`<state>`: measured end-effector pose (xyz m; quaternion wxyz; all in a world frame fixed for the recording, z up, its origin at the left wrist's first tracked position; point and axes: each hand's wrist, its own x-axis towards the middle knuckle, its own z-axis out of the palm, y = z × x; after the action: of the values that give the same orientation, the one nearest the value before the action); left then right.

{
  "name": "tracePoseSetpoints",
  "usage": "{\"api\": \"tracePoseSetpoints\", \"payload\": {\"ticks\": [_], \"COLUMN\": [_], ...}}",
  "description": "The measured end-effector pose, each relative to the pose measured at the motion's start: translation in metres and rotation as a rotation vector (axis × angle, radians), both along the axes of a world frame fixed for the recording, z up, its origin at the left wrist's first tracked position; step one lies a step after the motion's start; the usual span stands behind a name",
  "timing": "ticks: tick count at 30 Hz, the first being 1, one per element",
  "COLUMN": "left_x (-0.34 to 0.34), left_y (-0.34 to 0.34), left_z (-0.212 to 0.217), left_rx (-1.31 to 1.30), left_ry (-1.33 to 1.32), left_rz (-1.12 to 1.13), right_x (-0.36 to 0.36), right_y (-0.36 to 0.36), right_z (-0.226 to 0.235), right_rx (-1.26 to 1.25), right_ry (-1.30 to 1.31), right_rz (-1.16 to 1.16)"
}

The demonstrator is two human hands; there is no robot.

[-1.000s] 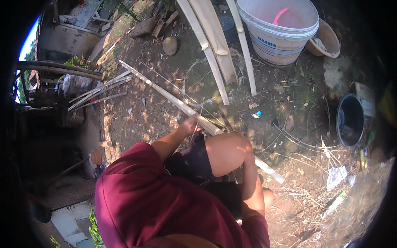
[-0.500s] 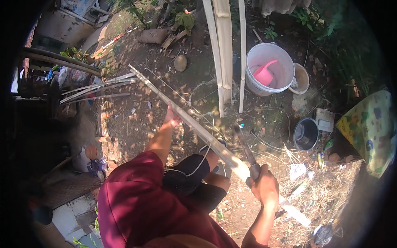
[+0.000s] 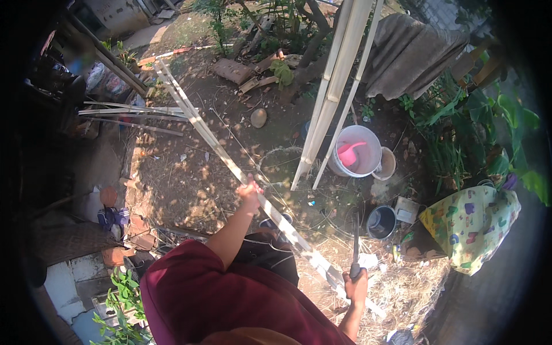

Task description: The person selects long bamboo poles from a pile, carries them to a work area, and uses a machete to split them into thin strips. The person repeatedly strikes the bamboo to separate the layers and discards the offcuts.

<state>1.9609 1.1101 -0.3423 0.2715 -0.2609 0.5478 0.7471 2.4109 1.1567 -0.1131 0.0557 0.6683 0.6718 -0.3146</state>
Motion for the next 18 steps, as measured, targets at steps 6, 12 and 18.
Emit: {"api": "tracePoseSetpoints", "payload": {"ticks": [6,12,18], "left_x": [0.071,0.141,0.11], "left_y": [0.008,-0.018,-0.081], "left_z": [0.128,0.185,0.188], "left_rx": [0.129,0.152,-0.238], "left_ry": [0.119,0.461,0.571], "left_rz": [0.01,-0.243,-0.599], "right_x": [-0.19,-0.37,-0.449], "right_y": [0.08,0.041,-0.027], "right_z": [0.038,0.047,0.04], "right_rx": [0.011,-0.307,-0.322], "right_ry": [0.346,0.825,0.541], "right_rz": [0.265,0.619,0.989]}}
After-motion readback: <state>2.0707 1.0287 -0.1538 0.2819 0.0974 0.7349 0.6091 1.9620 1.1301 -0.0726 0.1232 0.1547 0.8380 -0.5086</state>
